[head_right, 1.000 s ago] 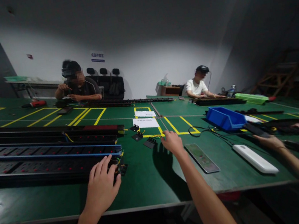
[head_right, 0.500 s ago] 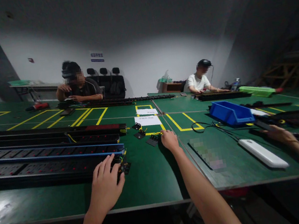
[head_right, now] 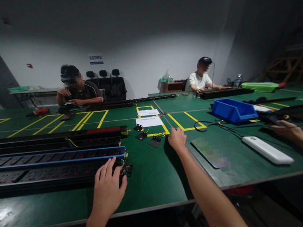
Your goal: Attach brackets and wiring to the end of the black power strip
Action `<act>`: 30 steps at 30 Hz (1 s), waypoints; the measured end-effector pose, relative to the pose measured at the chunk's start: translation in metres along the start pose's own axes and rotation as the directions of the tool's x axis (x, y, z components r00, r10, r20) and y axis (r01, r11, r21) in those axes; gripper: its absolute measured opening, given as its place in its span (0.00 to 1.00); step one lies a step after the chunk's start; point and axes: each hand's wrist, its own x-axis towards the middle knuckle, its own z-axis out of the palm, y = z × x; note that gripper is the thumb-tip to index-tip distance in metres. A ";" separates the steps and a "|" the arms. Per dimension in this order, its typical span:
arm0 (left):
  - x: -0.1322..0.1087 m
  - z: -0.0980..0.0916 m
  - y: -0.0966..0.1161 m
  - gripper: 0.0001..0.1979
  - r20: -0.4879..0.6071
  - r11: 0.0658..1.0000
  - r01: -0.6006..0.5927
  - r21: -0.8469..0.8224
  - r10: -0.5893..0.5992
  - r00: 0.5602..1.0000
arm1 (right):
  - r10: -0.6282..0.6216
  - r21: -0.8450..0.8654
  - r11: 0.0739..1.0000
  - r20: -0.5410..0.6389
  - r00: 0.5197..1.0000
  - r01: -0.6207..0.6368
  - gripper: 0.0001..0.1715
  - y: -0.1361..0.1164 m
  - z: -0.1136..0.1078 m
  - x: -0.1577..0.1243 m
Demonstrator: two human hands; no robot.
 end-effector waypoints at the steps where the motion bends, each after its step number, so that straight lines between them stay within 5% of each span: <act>1: 0.000 0.000 0.000 0.12 -0.003 1.000 -0.002 -0.002 0.002 1.000 | -0.007 -0.003 1.000 0.015 1.000 0.007 0.27 0.000 0.000 0.000; 23: 0.001 0.000 0.000 0.11 -0.007 1.000 -0.005 -0.013 0.005 1.000 | -0.038 -0.035 0.999 -0.039 0.999 0.036 0.20 -0.008 0.004 -0.004; 30: 0.001 -0.001 0.000 0.12 -0.004 1.000 0.001 -0.026 -0.001 1.000 | 0.094 0.287 0.955 -0.073 0.993 -0.069 0.20 -0.007 0.006 0.008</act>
